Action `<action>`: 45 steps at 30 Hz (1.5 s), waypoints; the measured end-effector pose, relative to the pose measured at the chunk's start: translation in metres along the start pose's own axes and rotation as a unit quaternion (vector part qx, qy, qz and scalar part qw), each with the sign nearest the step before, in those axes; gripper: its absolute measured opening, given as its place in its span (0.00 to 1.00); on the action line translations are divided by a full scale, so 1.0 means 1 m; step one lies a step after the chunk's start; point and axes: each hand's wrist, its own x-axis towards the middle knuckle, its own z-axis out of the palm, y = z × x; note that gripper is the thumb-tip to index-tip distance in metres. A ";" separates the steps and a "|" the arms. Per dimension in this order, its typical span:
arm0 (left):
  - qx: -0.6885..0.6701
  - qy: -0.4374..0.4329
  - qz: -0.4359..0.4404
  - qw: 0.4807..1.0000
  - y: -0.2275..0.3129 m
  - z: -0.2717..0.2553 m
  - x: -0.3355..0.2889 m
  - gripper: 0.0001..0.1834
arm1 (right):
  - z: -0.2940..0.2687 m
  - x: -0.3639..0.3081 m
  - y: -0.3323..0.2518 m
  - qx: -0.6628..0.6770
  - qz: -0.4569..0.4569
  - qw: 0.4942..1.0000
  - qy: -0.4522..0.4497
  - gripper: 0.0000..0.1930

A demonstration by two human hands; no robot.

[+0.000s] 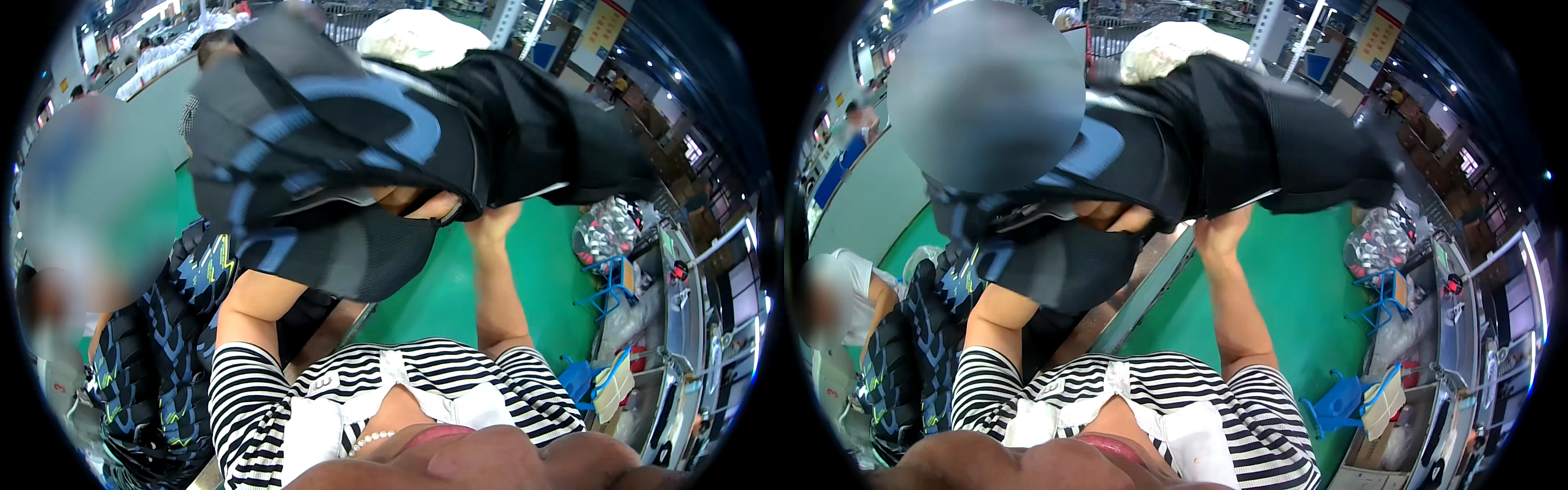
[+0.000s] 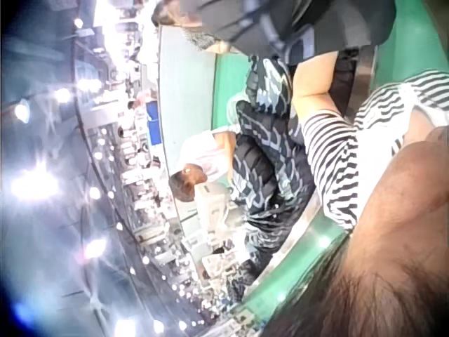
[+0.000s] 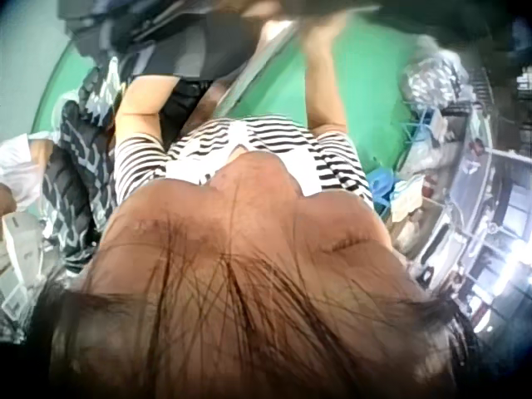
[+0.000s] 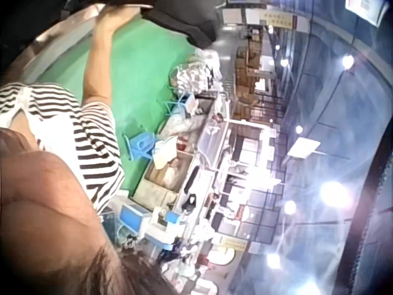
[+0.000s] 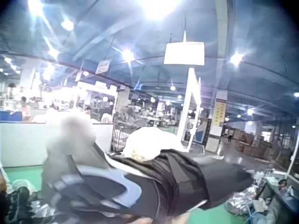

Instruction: The person picks up bundles of black and white laces, carries them to a metal table, and lays them out before gathering finished shoe uppers from a bin to stack them on the workspace.

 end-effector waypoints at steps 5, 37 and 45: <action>-0.069 -0.016 0.010 0.997 0.041 0.015 0.007 0.26 | -0.014 -0.050 -0.028 0.227 0.277 0.899 0.253 0.29; -0.694 -0.148 0.348 0.613 0.873 0.214 0.211 0.30 | -0.532 -0.405 -0.595 -0.051 -0.220 0.715 0.661 0.10; -0.647 -0.175 0.390 0.631 1.047 0.305 0.336 0.20 | -0.720 -0.367 -0.728 -0.146 -0.168 0.731 0.645 0.12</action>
